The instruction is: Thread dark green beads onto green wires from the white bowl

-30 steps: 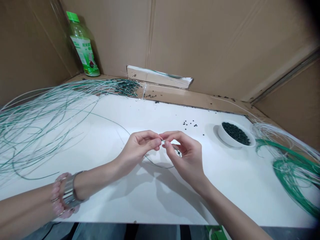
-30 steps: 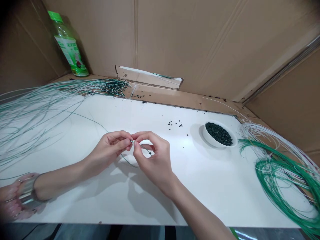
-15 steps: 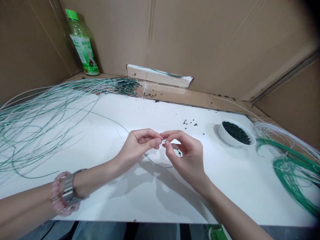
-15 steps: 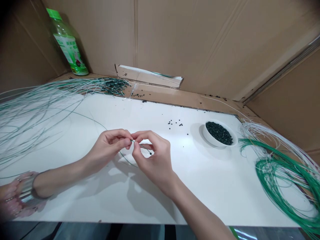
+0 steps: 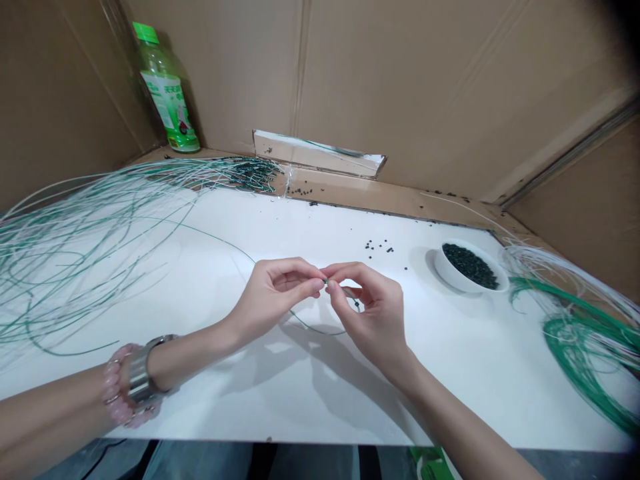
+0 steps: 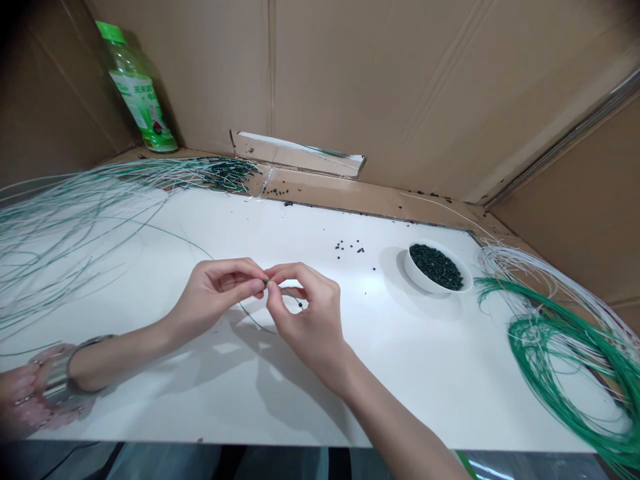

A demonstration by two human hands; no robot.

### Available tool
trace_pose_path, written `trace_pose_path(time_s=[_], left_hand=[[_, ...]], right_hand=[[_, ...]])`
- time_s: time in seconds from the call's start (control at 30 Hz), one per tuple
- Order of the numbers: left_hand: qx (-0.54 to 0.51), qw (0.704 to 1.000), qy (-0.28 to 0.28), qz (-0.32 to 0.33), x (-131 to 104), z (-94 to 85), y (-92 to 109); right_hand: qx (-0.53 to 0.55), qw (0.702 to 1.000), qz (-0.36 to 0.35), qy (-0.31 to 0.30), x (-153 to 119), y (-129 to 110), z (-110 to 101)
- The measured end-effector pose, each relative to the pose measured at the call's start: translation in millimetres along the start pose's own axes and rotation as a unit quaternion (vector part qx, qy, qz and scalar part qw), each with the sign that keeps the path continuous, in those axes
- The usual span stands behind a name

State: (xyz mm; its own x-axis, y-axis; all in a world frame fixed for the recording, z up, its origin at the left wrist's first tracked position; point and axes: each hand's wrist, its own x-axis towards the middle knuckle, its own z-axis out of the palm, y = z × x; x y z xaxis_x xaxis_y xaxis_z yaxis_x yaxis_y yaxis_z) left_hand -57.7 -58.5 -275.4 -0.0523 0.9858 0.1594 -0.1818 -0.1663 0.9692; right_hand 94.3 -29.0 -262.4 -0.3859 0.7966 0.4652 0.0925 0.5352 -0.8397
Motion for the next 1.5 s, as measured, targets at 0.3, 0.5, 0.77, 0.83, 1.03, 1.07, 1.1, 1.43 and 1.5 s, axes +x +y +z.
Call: trace_pose_path(time_s=[0.3, 0.5, 0.77, 0.83, 1.03, 1.07, 1.1, 1.43, 1.5], left_hand=[[-0.012, 1.000, 0.004, -0.026, 0.6, 0.7, -0.4], [0.009, 1.000, -0.003, -0.021, -2.0, 0.2, -1.3], [0.067, 0.998, -0.005, -0.002, -2.8, -0.4, -1.9], [0.097, 0.995, -0.004, 0.023, -1.9, -0.8, -2.3], [0.220, 0.971, -0.015, 0.086, 2.4, -3.3, -0.9], [0.217, 0.972, -0.013, 0.088, 2.9, -3.6, -0.3], [0.209, 0.974, -0.009, 0.088, 3.3, -3.9, 0.1], [0.143, 0.989, 0.000, 0.045, 8.4, -5.1, -4.3], [0.131, 0.990, -0.013, 0.045, 10.7, -5.9, -5.7]], right_hand=[[0.005, 0.999, 0.038, 0.013, 0.4, -1.9, -0.2], [-0.053, 0.999, -0.006, 0.007, 1.0, -3.7, -1.6], [-0.076, 0.997, -0.002, -0.004, 1.7, -3.4, -2.5], [-0.089, 0.996, -0.002, -0.005, 2.3, -3.6, -2.4], [-0.137, 0.989, -0.033, -0.046, 3.3, -0.8, -6.1], [-0.134, 0.989, -0.027, -0.049, 3.8, 0.3, -7.0], [-0.126, 0.991, -0.014, -0.050, 4.3, 1.5, -7.9], [0.046, 0.994, 0.096, -0.026, 8.8, 9.7, -9.7], [0.054, 0.994, 0.097, -0.022, 10.9, 12.6, -10.8]])
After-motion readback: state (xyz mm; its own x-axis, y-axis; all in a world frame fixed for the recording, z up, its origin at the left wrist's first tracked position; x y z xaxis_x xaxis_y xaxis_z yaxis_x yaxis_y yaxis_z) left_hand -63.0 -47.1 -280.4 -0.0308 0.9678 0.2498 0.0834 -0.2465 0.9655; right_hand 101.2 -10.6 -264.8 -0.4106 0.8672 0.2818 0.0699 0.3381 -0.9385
